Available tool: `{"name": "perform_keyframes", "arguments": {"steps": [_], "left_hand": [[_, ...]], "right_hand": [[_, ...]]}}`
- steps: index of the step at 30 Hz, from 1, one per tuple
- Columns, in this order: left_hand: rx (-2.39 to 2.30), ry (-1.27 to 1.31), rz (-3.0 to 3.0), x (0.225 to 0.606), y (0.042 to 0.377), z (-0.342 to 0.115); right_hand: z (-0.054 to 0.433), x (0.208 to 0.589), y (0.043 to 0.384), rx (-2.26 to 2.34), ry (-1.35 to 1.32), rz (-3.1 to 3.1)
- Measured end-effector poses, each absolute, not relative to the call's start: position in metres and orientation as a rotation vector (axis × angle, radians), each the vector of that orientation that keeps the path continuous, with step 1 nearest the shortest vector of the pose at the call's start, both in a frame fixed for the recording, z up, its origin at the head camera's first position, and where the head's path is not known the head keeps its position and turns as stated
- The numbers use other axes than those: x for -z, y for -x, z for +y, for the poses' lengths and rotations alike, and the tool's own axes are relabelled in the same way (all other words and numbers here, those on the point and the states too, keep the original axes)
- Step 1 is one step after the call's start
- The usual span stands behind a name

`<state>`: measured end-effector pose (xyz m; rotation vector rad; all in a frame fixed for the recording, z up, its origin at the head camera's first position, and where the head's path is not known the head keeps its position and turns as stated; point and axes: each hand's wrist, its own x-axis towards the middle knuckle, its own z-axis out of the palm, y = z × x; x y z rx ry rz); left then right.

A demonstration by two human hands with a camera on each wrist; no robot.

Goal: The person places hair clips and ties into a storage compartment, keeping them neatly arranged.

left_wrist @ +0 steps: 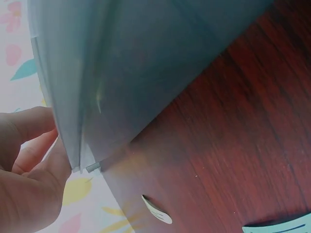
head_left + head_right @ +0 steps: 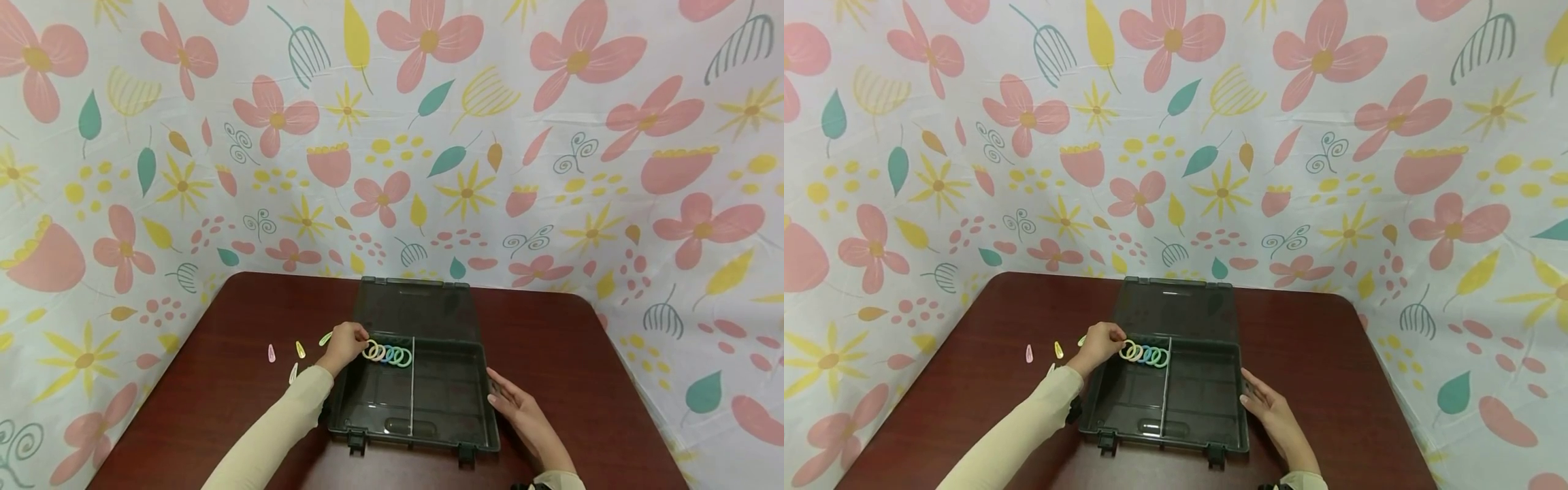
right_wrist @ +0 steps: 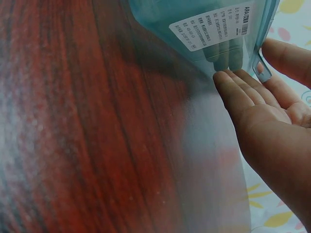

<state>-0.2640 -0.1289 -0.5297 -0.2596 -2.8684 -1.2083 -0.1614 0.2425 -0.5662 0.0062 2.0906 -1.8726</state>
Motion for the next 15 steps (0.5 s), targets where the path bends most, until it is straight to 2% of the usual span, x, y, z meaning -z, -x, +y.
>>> {"name": "perform_keyframes", "arguments": {"steps": [15], "left_hand": [[1.363, 0.171, -2.798, 0.513, 0.259, -0.148]], "right_hand": [[0.242, 0.566, 0.161, 1.903, -0.003, 2.079]]}}
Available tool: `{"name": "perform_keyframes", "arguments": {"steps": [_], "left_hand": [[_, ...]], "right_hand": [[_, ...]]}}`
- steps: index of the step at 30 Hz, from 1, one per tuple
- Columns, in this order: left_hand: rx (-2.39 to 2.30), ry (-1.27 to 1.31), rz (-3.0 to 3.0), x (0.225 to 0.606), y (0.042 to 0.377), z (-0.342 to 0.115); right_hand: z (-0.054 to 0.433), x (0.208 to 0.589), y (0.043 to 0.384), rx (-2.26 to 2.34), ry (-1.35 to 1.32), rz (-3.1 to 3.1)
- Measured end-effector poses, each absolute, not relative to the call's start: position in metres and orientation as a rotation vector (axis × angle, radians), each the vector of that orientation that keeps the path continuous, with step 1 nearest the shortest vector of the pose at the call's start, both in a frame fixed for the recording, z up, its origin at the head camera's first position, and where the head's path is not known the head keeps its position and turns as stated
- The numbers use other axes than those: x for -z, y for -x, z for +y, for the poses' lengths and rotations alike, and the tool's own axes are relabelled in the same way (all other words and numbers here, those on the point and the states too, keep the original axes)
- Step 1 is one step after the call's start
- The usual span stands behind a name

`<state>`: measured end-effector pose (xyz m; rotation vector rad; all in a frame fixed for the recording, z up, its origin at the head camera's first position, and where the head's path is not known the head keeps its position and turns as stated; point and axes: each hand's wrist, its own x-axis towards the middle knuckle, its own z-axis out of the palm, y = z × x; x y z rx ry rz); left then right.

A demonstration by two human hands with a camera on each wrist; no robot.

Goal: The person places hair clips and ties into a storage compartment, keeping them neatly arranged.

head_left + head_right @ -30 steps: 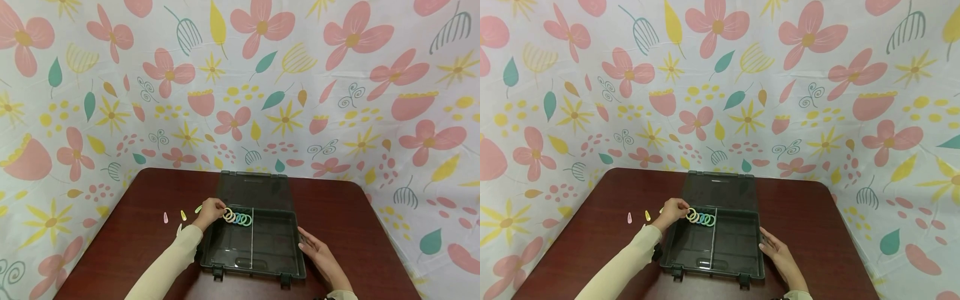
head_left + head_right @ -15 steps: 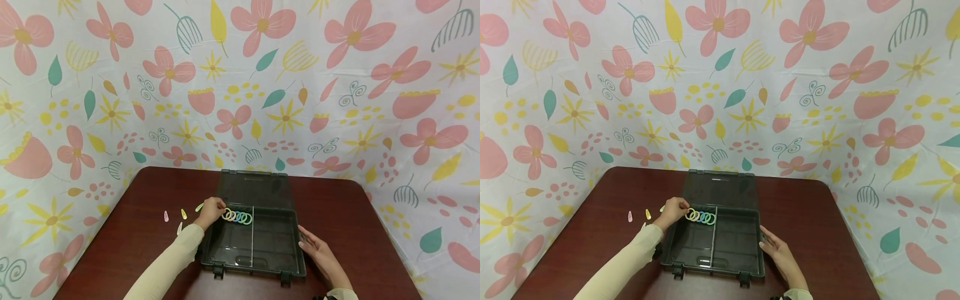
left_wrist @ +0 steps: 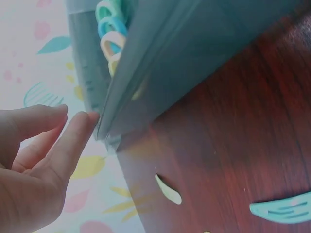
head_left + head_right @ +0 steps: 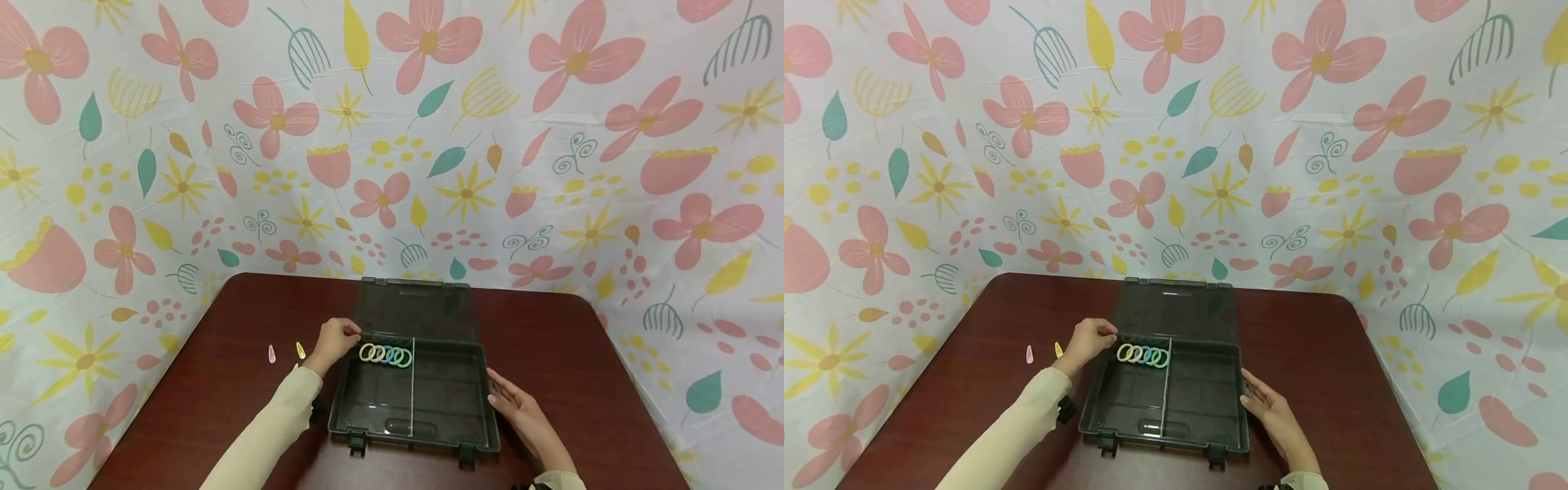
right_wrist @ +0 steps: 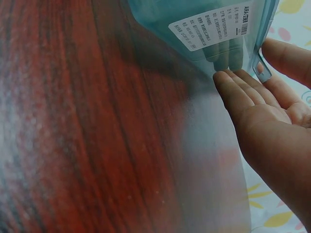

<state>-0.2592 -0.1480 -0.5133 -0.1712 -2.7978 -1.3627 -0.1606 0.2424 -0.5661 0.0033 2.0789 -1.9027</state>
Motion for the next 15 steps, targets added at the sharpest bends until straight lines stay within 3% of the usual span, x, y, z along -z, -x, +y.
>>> {"name": "perform_keyframes", "arguments": {"steps": [15], "left_hand": [[1.509, 0.033, -2.612, 0.51, 0.253, -0.197]], "right_hand": [[0.241, 0.563, 0.161, 1.883, -0.034, 2.107]]}}
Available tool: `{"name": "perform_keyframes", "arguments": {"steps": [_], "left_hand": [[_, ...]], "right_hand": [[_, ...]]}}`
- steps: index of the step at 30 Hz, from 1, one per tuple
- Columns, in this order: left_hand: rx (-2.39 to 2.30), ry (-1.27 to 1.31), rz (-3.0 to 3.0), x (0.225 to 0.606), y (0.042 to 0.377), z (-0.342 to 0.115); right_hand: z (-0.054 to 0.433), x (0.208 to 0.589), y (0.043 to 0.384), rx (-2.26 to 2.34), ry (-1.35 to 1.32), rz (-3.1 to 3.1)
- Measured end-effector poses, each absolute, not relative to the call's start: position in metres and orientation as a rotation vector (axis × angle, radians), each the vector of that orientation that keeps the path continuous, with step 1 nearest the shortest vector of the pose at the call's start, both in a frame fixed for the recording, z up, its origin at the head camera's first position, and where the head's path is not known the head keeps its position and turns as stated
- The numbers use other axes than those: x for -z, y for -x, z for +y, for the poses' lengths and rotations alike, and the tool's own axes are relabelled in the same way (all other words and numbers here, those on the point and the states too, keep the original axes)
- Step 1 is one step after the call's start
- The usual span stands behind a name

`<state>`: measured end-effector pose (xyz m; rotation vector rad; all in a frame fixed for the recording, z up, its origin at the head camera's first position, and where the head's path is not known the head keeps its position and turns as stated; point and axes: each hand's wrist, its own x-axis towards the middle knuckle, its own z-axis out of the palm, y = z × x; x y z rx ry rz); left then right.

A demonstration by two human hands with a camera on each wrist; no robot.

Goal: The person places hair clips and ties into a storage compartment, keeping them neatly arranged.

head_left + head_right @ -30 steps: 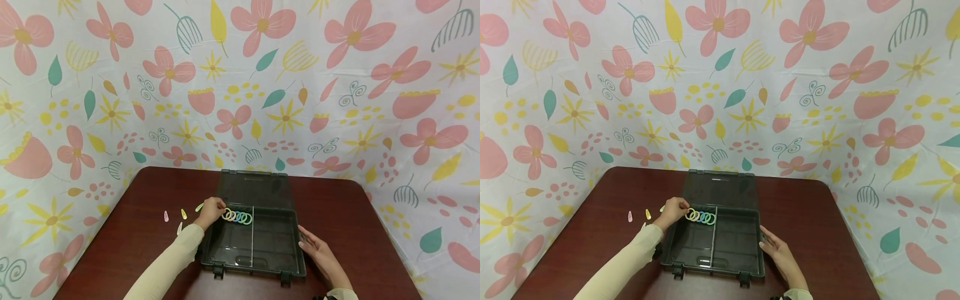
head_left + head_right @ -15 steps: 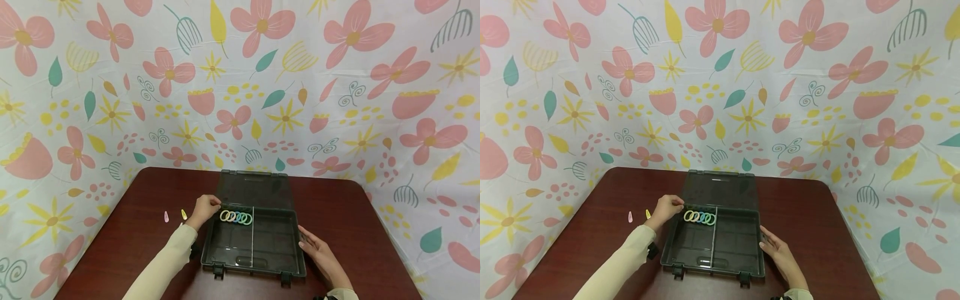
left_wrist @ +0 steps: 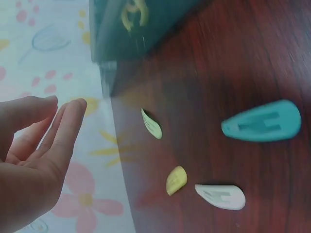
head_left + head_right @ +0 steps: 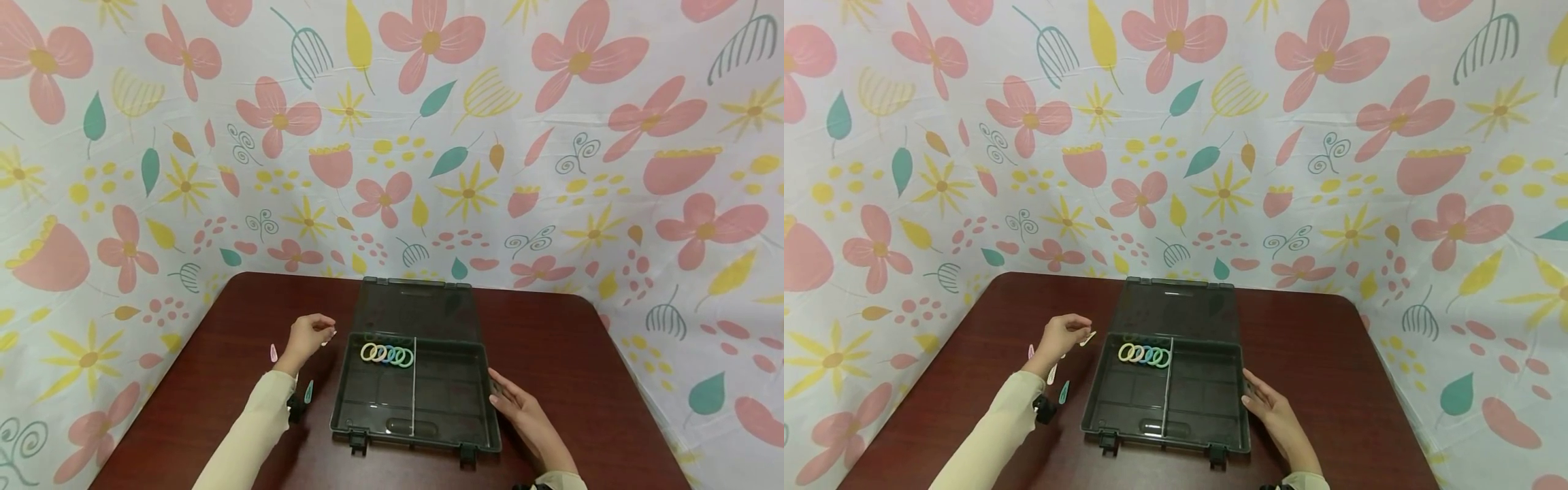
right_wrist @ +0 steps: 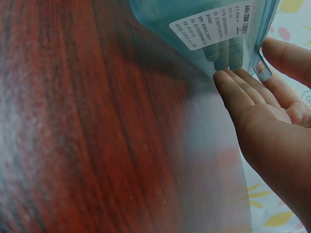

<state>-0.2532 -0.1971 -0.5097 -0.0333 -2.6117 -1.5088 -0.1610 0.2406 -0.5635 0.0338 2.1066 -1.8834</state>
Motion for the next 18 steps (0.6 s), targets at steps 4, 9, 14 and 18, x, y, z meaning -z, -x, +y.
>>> {"name": "perform_keyframes", "arguments": {"steps": [4, 9, 14, 18], "left_hand": [[1.507, -0.036, -2.615, 0.513, 0.251, -0.209], [1.607, -0.105, -2.574, 0.518, 0.247, -0.22], [1.63, -0.163, -2.577, 0.527, 0.241, -0.228], [1.673, -0.186, -2.589, 0.534, 0.233, -0.232]], "right_hand": [[0.241, 0.564, 0.161, 1.885, -0.028, 2.105], [0.241, 0.565, 0.162, 1.884, -0.028, 2.098], [0.241, 0.565, 0.161, 1.895, -0.016, 2.089], [0.241, 0.564, 0.161, 1.891, -0.012, 2.083]]}}
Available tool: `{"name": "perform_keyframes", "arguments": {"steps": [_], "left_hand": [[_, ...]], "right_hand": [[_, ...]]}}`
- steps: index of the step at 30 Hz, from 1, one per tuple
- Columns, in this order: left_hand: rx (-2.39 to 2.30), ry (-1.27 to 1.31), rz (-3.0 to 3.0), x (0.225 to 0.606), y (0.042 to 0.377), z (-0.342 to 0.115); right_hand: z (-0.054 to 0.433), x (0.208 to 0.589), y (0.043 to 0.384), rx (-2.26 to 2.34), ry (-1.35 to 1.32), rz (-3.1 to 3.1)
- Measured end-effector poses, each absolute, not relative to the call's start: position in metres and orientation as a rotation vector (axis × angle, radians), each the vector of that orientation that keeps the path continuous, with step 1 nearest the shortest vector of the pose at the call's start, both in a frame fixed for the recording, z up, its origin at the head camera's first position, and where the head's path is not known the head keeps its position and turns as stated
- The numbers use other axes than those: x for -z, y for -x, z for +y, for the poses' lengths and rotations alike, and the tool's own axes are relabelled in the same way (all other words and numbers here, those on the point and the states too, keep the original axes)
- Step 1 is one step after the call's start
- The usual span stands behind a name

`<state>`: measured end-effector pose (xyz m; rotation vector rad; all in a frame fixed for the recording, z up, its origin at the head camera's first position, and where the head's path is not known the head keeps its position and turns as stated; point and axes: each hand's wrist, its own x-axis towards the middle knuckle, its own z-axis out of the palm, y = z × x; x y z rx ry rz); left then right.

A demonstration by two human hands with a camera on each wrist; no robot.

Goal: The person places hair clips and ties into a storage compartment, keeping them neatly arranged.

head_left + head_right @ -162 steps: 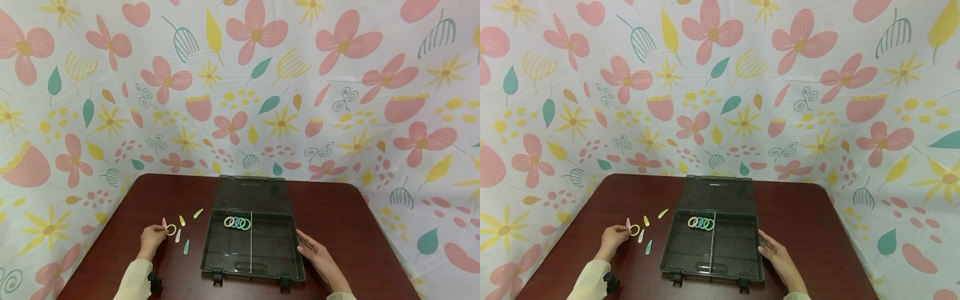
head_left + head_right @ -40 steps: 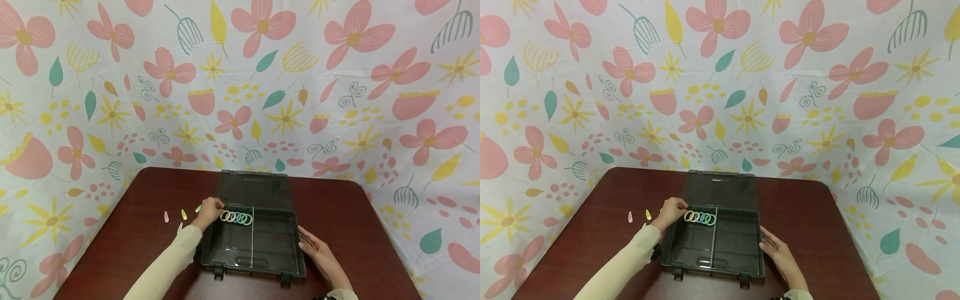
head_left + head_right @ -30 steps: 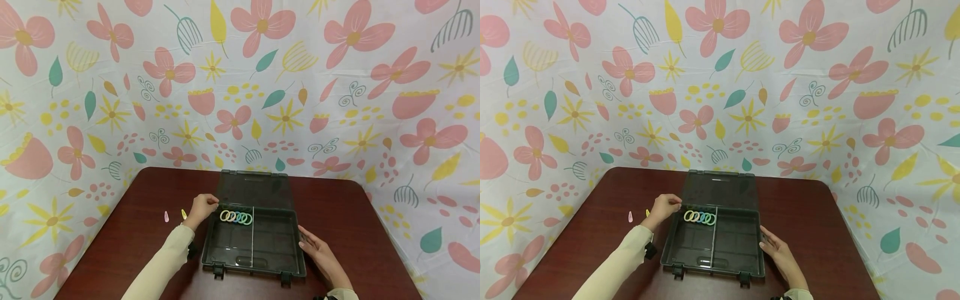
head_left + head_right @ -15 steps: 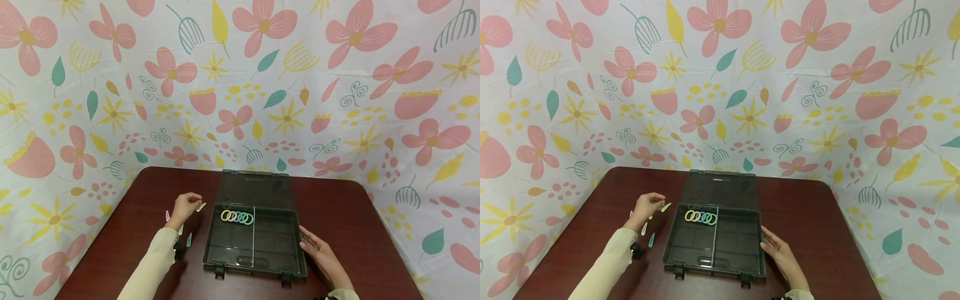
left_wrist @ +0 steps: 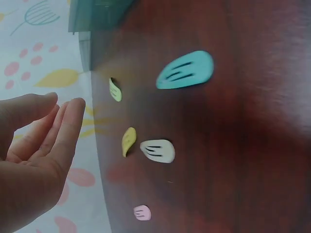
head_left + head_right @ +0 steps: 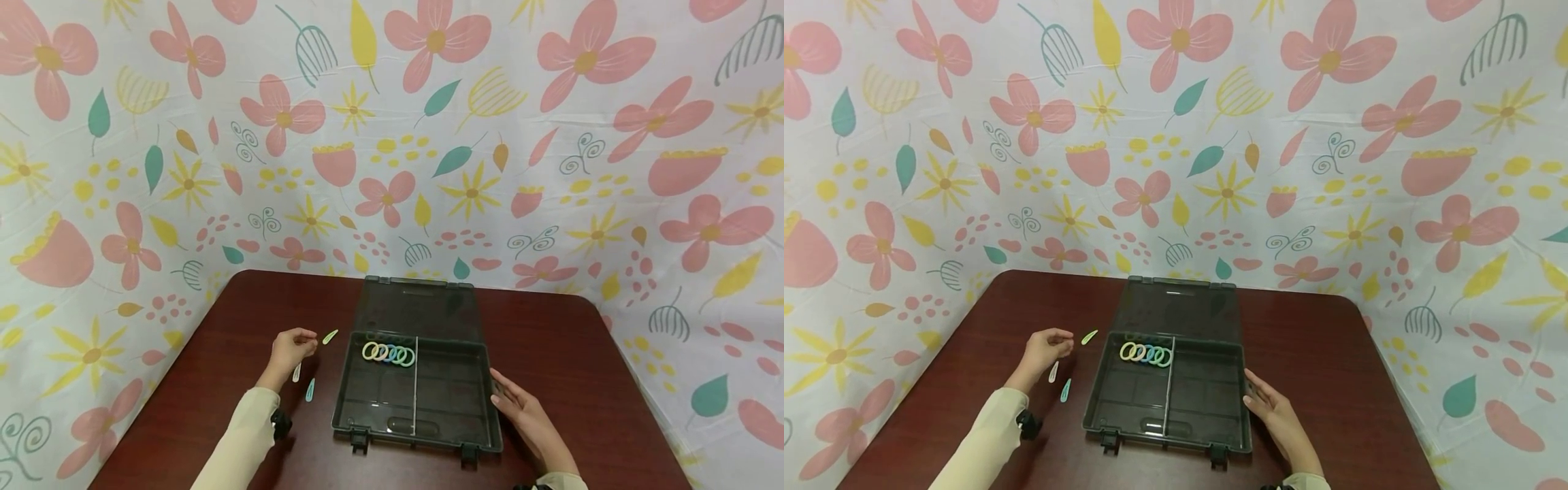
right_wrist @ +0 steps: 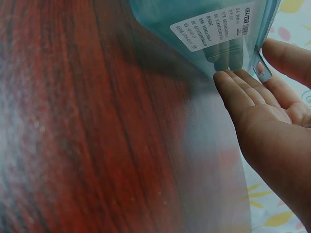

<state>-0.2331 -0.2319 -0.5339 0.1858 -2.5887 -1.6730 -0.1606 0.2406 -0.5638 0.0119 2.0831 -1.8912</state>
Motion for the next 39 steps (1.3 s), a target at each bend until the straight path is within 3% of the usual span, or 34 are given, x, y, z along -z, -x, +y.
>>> {"name": "perform_keyframes", "arguments": {"steps": [15, 21, 32, 39], "left_hand": [[1.705, -0.286, -2.654, 0.551, 0.185, -0.239], [1.565, -0.179, -2.696, 0.561, 0.168, -0.242], [1.201, -0.14, -2.866, 0.558, 0.171, -0.234], [1.208, -0.109, -2.84, 0.559, 0.175, -0.23]], "right_hand": [[0.244, 0.564, 0.162, 1.893, -0.024, 2.077], [0.245, 0.566, 0.161, 1.907, -0.009, 2.051], [0.246, 0.567, 0.159, 1.884, -0.066, 2.076], [0.244, 0.566, 0.161, 1.891, -0.052, 2.07]]}}
